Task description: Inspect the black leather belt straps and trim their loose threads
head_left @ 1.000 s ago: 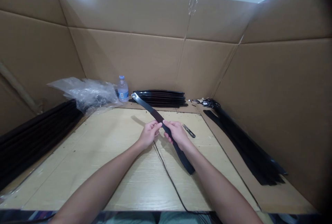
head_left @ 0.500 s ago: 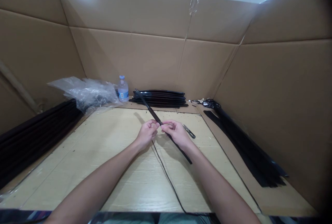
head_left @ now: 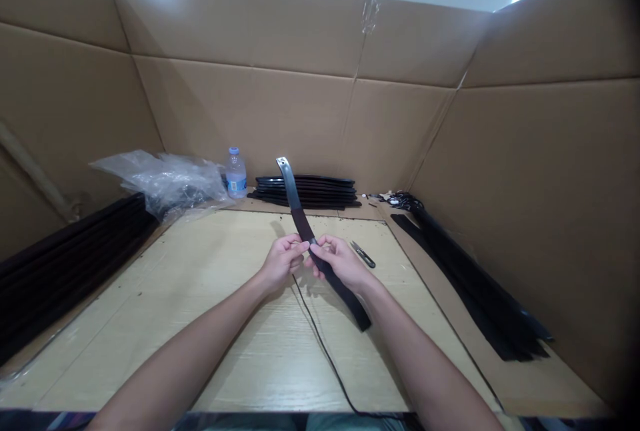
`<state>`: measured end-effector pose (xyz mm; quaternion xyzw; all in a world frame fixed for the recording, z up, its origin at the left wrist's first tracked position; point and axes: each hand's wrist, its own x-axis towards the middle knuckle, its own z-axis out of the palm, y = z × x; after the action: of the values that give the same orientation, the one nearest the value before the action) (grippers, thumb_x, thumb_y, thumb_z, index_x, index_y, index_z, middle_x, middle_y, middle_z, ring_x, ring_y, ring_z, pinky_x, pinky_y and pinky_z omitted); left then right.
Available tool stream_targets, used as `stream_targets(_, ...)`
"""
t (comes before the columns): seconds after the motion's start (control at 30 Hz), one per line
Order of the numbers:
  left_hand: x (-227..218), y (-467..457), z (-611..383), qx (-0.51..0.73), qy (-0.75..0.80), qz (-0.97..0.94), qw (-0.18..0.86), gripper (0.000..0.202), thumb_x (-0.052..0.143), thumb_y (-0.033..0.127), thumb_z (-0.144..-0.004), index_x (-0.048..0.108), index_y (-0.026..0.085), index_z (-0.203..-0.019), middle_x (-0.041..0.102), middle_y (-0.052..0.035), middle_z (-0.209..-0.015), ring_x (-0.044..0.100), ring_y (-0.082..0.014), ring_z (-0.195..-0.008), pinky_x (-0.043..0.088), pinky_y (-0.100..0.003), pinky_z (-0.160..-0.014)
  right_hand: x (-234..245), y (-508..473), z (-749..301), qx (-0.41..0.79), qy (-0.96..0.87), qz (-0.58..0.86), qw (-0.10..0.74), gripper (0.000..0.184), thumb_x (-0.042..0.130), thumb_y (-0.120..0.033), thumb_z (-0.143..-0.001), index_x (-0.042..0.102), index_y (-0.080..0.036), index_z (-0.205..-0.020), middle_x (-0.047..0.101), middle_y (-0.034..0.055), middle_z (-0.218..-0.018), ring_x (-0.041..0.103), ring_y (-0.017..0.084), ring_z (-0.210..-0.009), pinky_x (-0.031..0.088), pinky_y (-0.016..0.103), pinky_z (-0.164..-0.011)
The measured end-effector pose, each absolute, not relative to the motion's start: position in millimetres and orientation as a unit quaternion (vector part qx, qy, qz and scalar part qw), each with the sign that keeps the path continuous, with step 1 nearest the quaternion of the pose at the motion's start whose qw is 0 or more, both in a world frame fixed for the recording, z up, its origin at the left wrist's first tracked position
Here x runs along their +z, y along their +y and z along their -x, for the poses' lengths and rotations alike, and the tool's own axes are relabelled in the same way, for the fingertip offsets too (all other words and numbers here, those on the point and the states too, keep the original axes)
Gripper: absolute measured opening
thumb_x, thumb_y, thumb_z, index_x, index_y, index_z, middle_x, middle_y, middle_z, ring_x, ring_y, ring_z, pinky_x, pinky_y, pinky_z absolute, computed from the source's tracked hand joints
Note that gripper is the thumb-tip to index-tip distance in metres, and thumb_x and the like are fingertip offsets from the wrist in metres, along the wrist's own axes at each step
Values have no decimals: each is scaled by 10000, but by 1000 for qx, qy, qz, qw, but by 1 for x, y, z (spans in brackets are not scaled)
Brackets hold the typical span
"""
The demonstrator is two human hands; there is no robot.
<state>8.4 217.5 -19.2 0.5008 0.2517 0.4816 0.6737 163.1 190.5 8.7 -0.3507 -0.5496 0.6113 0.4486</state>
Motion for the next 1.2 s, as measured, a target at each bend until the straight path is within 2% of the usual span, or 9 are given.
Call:
stream_targets(0.17,-18,216,-8,489,238,-494,678,253,665,346,-748,530,138,-802,248,113,-460,160,-18,-353,97,-173,-362,6,191,-161,632,-523,349,453,339,555,-499,-803,478,-174,-749,639,4,-598,526,84,-427,378,189,-420)
stream_targets(0.47,-16,215,-9,475,231,-487,695,271,679,350,-730,541,137,-826,247,114,-470,152,-15,-359,99,-163,-369,8,188,-159,611,-518,395,450,415,542,-559,-782,552,-145,-788,601,2,-556,484,82,-392,347,187,-375)
stream_targets(0.67,-21,219,-10,516,266,-477,660,336,684,366,-728,426,167,-644,272,110,-431,179,-22,-349,110,-175,-370,10,187,-156,590,-517,379,491,328,560,-475,-798,464,-177,-701,605,-6,-572,516,94,-445,370,196,-416)
stream_targets(0.8,-21,222,-11,542,296,-481,622,326,695,375,-715,467,152,-646,297,104,-425,203,-25,-362,120,-183,-382,12,186,-153,596,-504,369,505,315,646,-418,-737,444,-182,-691,611,-15,-623,523,88,-505,388,197,-465)
stream_targets(0.93,-20,223,-12,544,302,-470,626,326,751,359,-646,516,138,-694,341,96,-453,234,-27,-378,137,-189,-392,12,184,-152,594,-489,391,505,381,748,-383,-636,504,-184,-849,574,-43,-628,504,83,-495,419,210,-466)
stream_targets(1.03,-20,221,-13,522,293,-473,647,310,736,360,-665,566,123,-771,360,87,-474,231,-28,-385,131,-194,-397,12,183,-150,587,-476,410,510,498,776,-356,-604,489,-205,-982,532,-71,-639,507,81,-499,448,220,-469)
stream_targets(1.2,-21,219,-12,503,295,-482,654,317,700,386,-699,535,122,-637,349,74,-466,232,-31,-394,134,-197,-408,6,183,-144,543,-490,434,526,527,772,-342,-608,480,-200,-1022,560,-49,-696,516,82,-512,463,223,-473)
